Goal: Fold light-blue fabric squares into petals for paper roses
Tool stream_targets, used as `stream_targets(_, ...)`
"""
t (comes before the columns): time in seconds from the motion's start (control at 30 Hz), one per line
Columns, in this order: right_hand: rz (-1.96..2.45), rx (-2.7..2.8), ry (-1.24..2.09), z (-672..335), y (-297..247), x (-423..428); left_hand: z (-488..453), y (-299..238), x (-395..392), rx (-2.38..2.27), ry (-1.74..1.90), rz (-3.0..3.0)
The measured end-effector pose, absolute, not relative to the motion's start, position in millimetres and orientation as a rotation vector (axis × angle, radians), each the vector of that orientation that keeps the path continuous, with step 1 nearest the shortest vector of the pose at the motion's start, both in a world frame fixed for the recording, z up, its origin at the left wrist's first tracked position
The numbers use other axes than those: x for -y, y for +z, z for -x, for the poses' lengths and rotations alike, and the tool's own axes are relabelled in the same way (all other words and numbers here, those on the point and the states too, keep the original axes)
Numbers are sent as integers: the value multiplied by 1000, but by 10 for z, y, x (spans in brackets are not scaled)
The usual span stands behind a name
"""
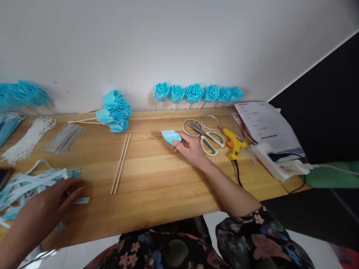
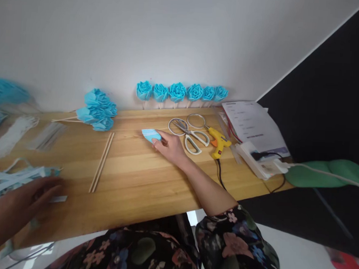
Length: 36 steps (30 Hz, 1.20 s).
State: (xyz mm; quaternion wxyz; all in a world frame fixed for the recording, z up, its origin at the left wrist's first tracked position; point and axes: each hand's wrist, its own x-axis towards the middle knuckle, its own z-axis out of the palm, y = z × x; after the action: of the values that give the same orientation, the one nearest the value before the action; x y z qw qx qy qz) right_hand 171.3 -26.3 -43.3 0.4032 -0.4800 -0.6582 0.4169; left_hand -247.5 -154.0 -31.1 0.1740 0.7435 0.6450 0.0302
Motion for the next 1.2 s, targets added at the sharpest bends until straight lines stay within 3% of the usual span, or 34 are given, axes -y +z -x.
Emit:
stream_targets(0.2, 1186, 1643, 1026, -1707, -410, 252, 2257, -249, 1609, -2003, 240, -2001)
stream_targets(0.63, 1034, 1649, 917, -1721, -398, 188, 2260, -595, 1863, -1983, 458, -2556)
stream_targets(0.93, 956, 1468, 1074, -1743, -327, 144, 2347, -396, 1638, -2093, 389, -2712)
stream_targets(1.2, 943, 1409, 1155, -1732, -309, 158, 2247, -407, 1317, -2111, 18, -2755)
